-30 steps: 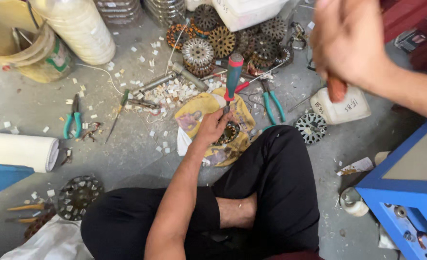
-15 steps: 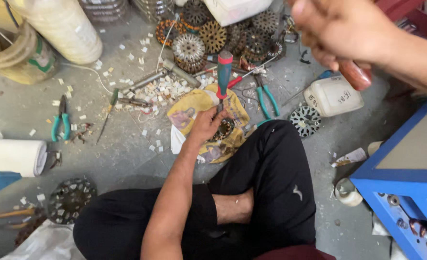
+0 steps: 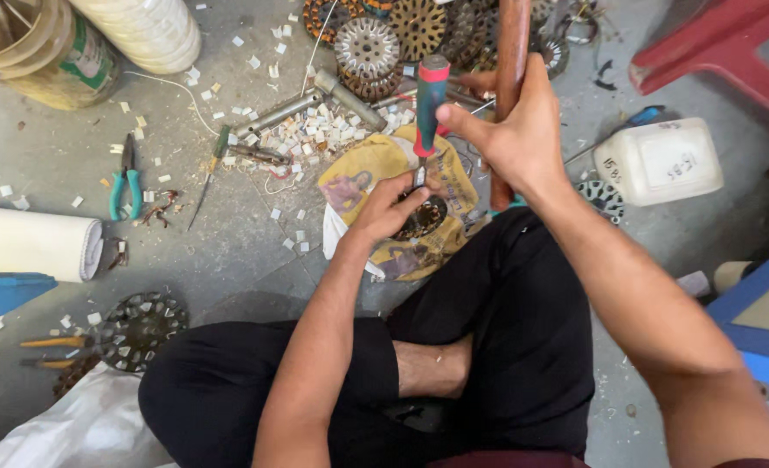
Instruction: The person uses a screwdriver, pliers, and a hammer to disassemble and repair a fan motor while sitting on the floor.
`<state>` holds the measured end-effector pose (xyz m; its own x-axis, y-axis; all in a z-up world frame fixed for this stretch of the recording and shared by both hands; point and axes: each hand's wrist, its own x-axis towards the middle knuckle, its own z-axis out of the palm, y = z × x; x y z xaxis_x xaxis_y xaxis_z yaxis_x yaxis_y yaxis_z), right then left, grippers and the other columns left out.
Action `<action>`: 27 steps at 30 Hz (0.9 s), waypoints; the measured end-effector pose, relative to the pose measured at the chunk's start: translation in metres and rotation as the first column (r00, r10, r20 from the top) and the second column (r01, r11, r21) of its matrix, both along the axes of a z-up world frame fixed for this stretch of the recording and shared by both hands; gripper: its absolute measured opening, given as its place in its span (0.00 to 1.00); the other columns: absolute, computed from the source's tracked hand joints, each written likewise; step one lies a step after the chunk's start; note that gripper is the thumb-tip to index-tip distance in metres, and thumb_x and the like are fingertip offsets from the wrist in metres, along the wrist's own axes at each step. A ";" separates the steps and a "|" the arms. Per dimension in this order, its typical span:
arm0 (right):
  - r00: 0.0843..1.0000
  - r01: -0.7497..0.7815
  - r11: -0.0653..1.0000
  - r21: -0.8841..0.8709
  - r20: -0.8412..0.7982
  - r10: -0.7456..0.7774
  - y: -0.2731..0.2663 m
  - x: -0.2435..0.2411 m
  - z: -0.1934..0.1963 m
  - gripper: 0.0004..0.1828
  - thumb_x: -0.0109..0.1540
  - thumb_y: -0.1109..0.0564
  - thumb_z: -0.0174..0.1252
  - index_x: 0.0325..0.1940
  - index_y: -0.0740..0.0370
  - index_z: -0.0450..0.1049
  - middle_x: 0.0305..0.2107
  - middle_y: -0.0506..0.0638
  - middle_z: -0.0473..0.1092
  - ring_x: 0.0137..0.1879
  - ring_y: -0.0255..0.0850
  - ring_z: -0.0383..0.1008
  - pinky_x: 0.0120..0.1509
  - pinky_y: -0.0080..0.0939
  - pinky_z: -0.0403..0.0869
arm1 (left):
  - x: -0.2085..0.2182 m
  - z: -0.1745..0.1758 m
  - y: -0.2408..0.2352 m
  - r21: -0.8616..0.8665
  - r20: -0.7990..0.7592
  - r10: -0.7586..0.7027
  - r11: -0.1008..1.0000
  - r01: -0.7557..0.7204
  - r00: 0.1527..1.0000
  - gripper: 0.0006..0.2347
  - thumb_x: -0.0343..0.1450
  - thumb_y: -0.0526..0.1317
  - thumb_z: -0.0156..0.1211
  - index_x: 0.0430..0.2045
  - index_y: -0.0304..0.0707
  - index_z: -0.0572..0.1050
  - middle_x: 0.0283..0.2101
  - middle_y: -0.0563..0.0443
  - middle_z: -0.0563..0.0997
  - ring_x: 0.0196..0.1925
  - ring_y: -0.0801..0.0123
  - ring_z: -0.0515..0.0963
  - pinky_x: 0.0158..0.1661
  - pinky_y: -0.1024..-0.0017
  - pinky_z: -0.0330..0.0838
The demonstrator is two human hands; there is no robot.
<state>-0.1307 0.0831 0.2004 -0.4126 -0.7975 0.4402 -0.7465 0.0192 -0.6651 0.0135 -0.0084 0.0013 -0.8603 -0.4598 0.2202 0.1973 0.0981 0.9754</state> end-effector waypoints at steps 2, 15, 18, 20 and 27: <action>0.985 -0.054 0.993 -0.109 0.155 0.070 -0.019 -0.007 -0.028 0.34 0.59 0.56 0.81 0.53 0.67 0.61 0.44 0.53 0.78 0.45 0.37 0.79 0.48 0.38 0.79 | 0.001 -0.012 -0.007 0.099 -0.104 -0.076 0.991 0.087 0.992 0.15 0.72 0.28 0.47 0.49 0.30 0.80 0.55 0.46 0.84 0.63 0.65 0.79 0.67 0.71 0.63; 0.798 -0.191 0.917 -0.351 0.488 0.353 0.033 0.030 -0.053 0.34 0.60 0.69 0.74 0.61 0.65 0.58 0.41 0.53 0.68 0.49 0.39 0.76 0.54 0.38 0.77 | 0.007 -0.027 0.004 0.053 0.260 0.164 0.982 -0.184 0.952 0.11 0.76 0.31 0.57 0.52 0.32 0.78 0.46 0.45 0.85 0.49 0.66 0.81 0.53 0.70 0.73; 0.806 -0.208 0.898 -0.388 0.452 0.382 0.064 0.050 -0.058 0.26 0.63 0.75 0.69 0.50 0.63 0.57 0.35 0.55 0.69 0.47 0.46 0.80 0.49 0.42 0.81 | 0.009 -0.018 0.005 0.003 0.093 0.158 0.987 -0.159 0.983 0.11 0.76 0.29 0.54 0.50 0.33 0.79 0.51 0.48 0.84 0.56 0.68 0.82 0.58 0.72 0.72; 0.862 -0.180 0.901 -0.396 0.378 0.338 0.069 0.049 -0.050 0.26 0.63 0.75 0.67 0.52 0.65 0.57 0.36 0.57 0.70 0.47 0.48 0.80 0.50 0.45 0.81 | 0.008 -0.017 0.009 0.017 0.078 0.170 0.985 -0.172 0.982 0.10 0.76 0.29 0.53 0.50 0.33 0.79 0.51 0.48 0.85 0.56 0.68 0.82 0.59 0.72 0.71; 0.894 0.087 0.895 -0.438 0.431 0.124 0.061 -0.016 0.005 0.32 0.67 0.70 0.66 0.65 0.66 0.51 0.38 0.62 0.72 0.35 0.45 0.75 0.34 0.41 0.75 | -0.003 -0.007 0.005 0.028 0.147 0.225 0.972 -0.232 0.963 0.09 0.74 0.33 0.56 0.45 0.32 0.80 0.46 0.46 0.86 0.50 0.67 0.83 0.53 0.70 0.74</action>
<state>-0.1468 0.1437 0.2057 -0.6322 -0.5755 0.5188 -0.3729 -0.3610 -0.8548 0.0109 -0.0033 -0.0055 -0.7523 -0.6542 0.0781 0.0339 0.0799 0.9962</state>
